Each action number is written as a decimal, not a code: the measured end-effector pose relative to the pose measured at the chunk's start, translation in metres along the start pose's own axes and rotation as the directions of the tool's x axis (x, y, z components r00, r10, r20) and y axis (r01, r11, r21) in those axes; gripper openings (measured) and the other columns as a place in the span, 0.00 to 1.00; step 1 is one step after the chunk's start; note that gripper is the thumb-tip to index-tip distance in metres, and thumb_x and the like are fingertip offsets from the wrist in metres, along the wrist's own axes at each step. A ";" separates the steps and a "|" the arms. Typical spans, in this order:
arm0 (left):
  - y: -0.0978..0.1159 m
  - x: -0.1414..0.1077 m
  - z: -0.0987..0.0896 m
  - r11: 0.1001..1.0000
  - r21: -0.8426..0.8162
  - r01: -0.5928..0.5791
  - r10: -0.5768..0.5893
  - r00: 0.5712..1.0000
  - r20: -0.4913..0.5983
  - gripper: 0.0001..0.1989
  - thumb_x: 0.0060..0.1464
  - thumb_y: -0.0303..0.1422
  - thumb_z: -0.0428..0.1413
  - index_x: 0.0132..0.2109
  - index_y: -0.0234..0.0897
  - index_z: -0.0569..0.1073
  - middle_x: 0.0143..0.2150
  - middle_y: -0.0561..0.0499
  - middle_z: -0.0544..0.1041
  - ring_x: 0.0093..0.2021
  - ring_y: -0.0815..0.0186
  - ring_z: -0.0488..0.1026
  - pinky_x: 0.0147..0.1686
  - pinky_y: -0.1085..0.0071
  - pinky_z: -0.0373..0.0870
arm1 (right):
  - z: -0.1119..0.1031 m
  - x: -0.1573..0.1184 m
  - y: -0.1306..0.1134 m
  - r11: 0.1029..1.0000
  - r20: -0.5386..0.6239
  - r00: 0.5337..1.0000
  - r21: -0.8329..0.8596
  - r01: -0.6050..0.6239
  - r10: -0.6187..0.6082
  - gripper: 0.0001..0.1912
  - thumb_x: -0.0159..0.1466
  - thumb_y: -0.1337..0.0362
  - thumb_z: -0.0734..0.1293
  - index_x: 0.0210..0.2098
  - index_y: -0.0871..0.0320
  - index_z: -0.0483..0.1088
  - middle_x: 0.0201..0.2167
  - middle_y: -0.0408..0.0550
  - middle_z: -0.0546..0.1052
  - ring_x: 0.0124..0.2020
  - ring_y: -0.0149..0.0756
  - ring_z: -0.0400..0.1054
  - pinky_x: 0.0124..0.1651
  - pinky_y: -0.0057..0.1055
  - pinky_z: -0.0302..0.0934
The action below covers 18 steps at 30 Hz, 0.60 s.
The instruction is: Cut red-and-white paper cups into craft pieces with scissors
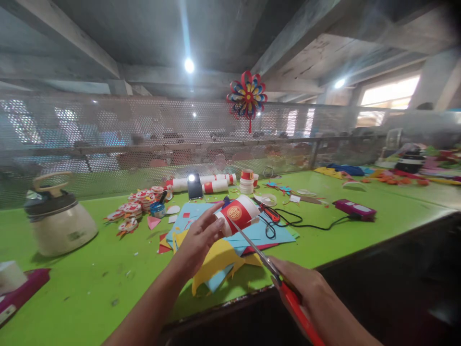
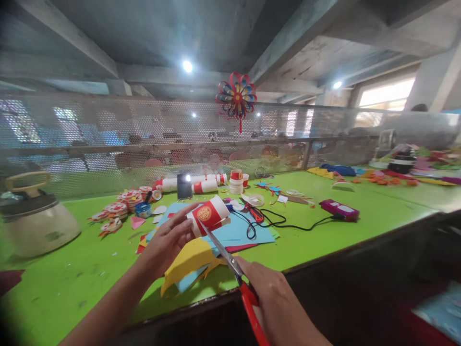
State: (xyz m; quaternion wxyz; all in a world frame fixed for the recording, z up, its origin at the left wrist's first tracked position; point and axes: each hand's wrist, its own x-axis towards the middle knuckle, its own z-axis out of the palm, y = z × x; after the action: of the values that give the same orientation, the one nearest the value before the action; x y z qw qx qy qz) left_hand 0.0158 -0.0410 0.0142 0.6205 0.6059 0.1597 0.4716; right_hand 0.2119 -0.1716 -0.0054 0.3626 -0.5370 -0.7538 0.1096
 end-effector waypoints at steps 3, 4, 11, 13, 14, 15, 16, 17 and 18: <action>0.000 0.001 -0.003 0.998 -0.003 0.067 -0.067 0.997 0.048 0.25 0.55 0.35 0.57 0.59 0.37 0.65 0.49 0.39 0.73 0.45 0.55 0.72 0.46 0.57 0.68 | 0.001 -0.003 0.003 1.000 -0.002 1.000 -0.006 0.001 -0.001 0.21 0.63 0.63 0.61 0.55 0.55 0.67 0.54 0.53 0.72 0.51 0.47 0.68 0.51 0.40 0.65; 0.000 0.002 -0.004 0.998 0.021 0.058 -0.059 0.997 0.055 0.26 0.54 0.35 0.57 0.59 0.37 0.65 0.48 0.40 0.74 0.44 0.55 0.72 0.45 0.57 0.69 | 0.001 -0.003 0.003 1.000 -0.005 1.000 -0.015 -0.001 0.000 0.21 0.62 0.64 0.61 0.55 0.55 0.67 0.53 0.54 0.73 0.51 0.46 0.69 0.51 0.39 0.65; -0.001 0.001 -0.003 0.993 0.114 -0.028 0.024 0.999 0.035 0.27 0.54 0.35 0.57 0.60 0.37 0.63 0.45 0.43 0.76 0.41 0.58 0.72 0.46 0.56 0.67 | 0.005 -0.001 0.006 0.999 -0.018 1.000 -0.028 0.018 -0.018 0.22 0.61 0.71 0.60 0.55 0.54 0.67 0.52 0.51 0.74 0.52 0.44 0.68 0.53 0.37 0.63; -0.002 0.001 -0.002 0.993 0.111 -0.045 0.043 0.999 0.022 0.28 0.54 0.35 0.57 0.61 0.36 0.63 0.45 0.43 0.76 0.41 0.58 0.72 0.46 0.57 0.67 | 0.006 -0.001 0.006 1.000 -0.022 1.000 -0.014 0.019 -0.019 0.21 0.61 0.69 0.60 0.53 0.56 0.68 0.51 0.52 0.74 0.51 0.45 0.69 0.52 0.37 0.64; -0.002 0.001 -0.002 0.993 0.111 -0.048 0.047 0.999 0.016 0.28 0.54 0.35 0.57 0.61 0.36 0.63 0.44 0.43 0.76 0.40 0.58 0.72 0.46 0.57 0.67 | 0.006 -0.001 0.005 1.000 -0.021 1.000 -0.004 0.012 -0.012 0.20 0.61 0.68 0.61 0.53 0.57 0.69 0.50 0.54 0.75 0.50 0.46 0.69 0.51 0.37 0.64; -0.003 0.001 -0.002 0.993 0.109 -0.047 0.046 0.999 0.011 0.28 0.54 0.35 0.57 0.61 0.36 0.63 0.45 0.42 0.76 0.40 0.59 0.72 0.46 0.58 0.67 | 0.006 -0.001 0.003 1.000 -0.015 1.000 0.009 0.000 0.000 0.19 0.62 0.66 0.61 0.52 0.58 0.69 0.49 0.55 0.75 0.50 0.47 0.70 0.50 0.37 0.65; -0.004 0.001 -0.002 0.993 0.107 -0.042 0.041 0.999 0.011 0.28 0.54 0.35 0.57 0.61 0.36 0.63 0.45 0.42 0.76 0.39 0.59 0.73 0.45 0.58 0.67 | 0.005 -0.001 0.000 1.000 -0.007 1.000 0.020 -0.013 0.013 0.19 0.62 0.64 0.60 0.52 0.58 0.69 0.48 0.55 0.76 0.48 0.47 0.71 0.50 0.38 0.65; -0.005 0.001 -0.002 0.994 0.106 -0.037 0.037 0.999 0.010 0.28 0.54 0.35 0.57 0.60 0.35 0.63 0.45 0.42 0.76 0.39 0.59 0.73 0.45 0.58 0.67 | 0.004 -0.001 -0.004 0.999 -0.007 1.000 0.029 -0.029 0.029 0.19 0.63 0.63 0.59 0.52 0.58 0.69 0.46 0.55 0.77 0.46 0.47 0.72 0.49 0.38 0.66; -0.006 0.001 -0.003 0.994 0.106 -0.032 0.032 0.999 0.009 0.28 0.54 0.36 0.57 0.60 0.35 0.63 0.45 0.42 0.76 0.39 0.59 0.73 0.44 0.58 0.68 | 0.003 -0.001 -0.008 0.999 -0.011 0.999 0.032 -0.041 0.041 0.19 0.64 0.63 0.58 0.52 0.57 0.69 0.43 0.54 0.78 0.44 0.46 0.73 0.47 0.39 0.66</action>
State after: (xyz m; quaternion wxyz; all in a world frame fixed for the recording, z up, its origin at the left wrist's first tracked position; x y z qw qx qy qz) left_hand 0.0166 -0.0372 0.0086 0.5804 0.6422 0.1725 0.4700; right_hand 0.2036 -0.1747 -0.0035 0.3729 -0.5472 -0.7387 0.1260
